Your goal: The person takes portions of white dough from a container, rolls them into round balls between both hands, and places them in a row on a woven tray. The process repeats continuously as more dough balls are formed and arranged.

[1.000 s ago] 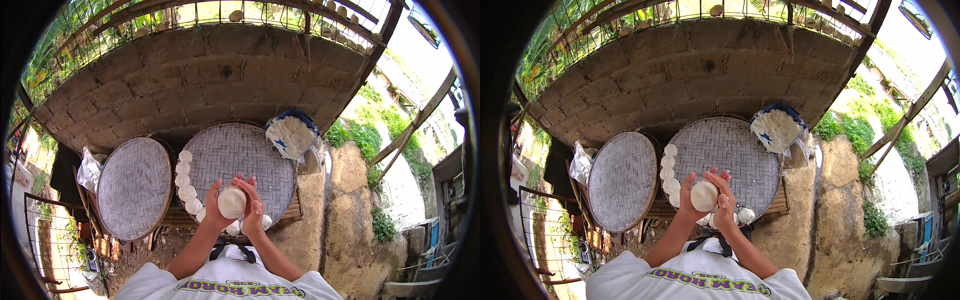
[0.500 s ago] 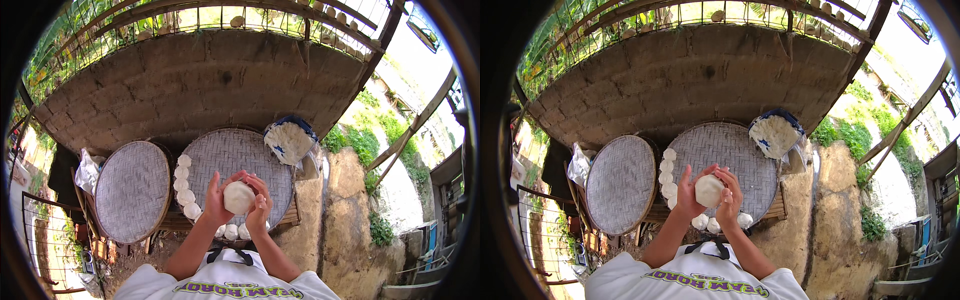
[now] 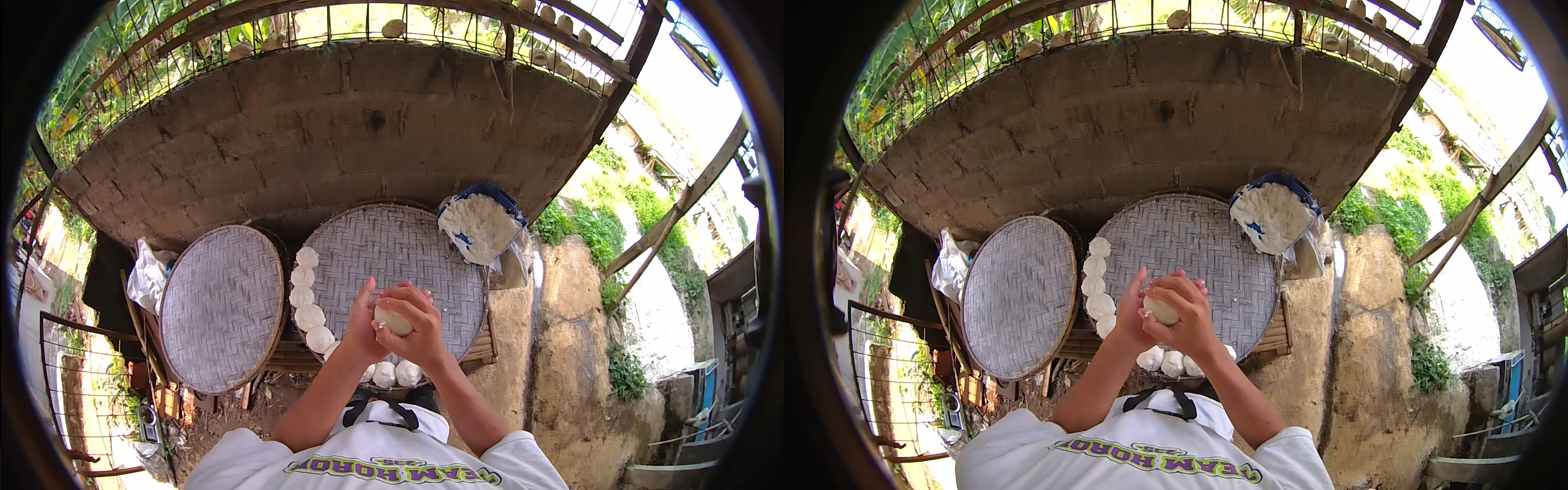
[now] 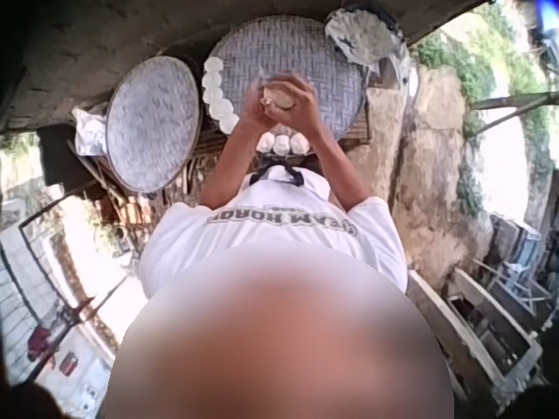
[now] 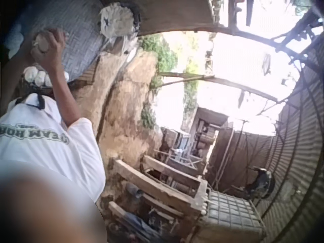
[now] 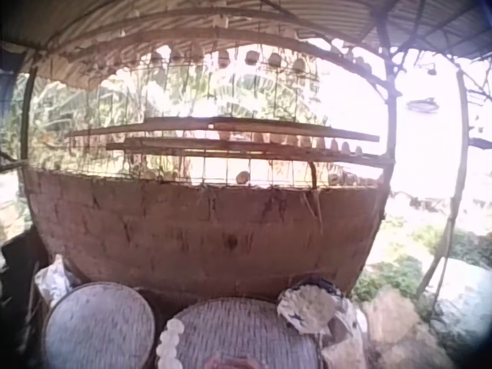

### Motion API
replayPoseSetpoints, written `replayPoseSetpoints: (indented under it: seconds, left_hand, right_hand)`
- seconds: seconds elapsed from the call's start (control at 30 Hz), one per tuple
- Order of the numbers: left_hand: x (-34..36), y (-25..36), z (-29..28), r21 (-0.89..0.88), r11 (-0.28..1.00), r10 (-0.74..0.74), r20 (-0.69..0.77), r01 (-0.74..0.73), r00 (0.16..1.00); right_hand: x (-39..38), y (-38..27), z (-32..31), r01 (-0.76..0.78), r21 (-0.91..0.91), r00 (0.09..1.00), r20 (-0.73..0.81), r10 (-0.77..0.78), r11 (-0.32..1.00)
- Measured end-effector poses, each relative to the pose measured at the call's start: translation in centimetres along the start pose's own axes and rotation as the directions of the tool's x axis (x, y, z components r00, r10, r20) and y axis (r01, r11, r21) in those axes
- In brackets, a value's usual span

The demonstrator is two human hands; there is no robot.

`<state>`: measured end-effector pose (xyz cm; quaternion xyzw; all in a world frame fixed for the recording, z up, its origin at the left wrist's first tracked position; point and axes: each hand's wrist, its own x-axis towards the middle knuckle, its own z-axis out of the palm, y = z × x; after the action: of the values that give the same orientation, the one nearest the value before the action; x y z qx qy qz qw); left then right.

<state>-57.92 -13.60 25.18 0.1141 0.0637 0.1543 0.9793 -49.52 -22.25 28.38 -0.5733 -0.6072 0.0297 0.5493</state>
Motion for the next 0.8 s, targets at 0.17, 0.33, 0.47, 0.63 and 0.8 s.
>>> replayPoseSetpoints:
  seconds: [0.17,0.33,0.47,0.63,0.8]
  left_hand:
    - [0.1,-0.5,0.1,-0.142,0.982,0.088,-0.258,-0.128,0.962]
    - [0.2,0.2,-1.0,-0.026,0.986,-0.155,0.182,0.162,0.971]
    - [0.1,0.5,-2.0,0.022,0.997,-0.078,-0.045,0.079,0.996]
    - [-0.4,-1.4,-2.0,-0.003,1.000,0.004,-0.027,-0.004,1.000]
    - [-0.1,-1.8,-2.2,-0.037,0.997,-0.065,0.047,0.066,0.997]
  right_hand:
    - [0.3,1.1,-0.2,-0.249,0.221,0.957,-0.093,0.275,0.943]
    - [0.1,1.1,-0.2,0.134,-0.064,0.988,0.083,-0.129,0.989]
    - [-0.1,1.4,-0.4,-0.298,0.208,0.951,-0.021,0.309,0.932]
    - [-0.7,2.0,-0.5,-0.147,-0.033,0.989,-0.011,0.146,0.989]
    - [-1.5,1.0,0.1,-0.101,0.041,0.995,0.025,0.100,0.994]
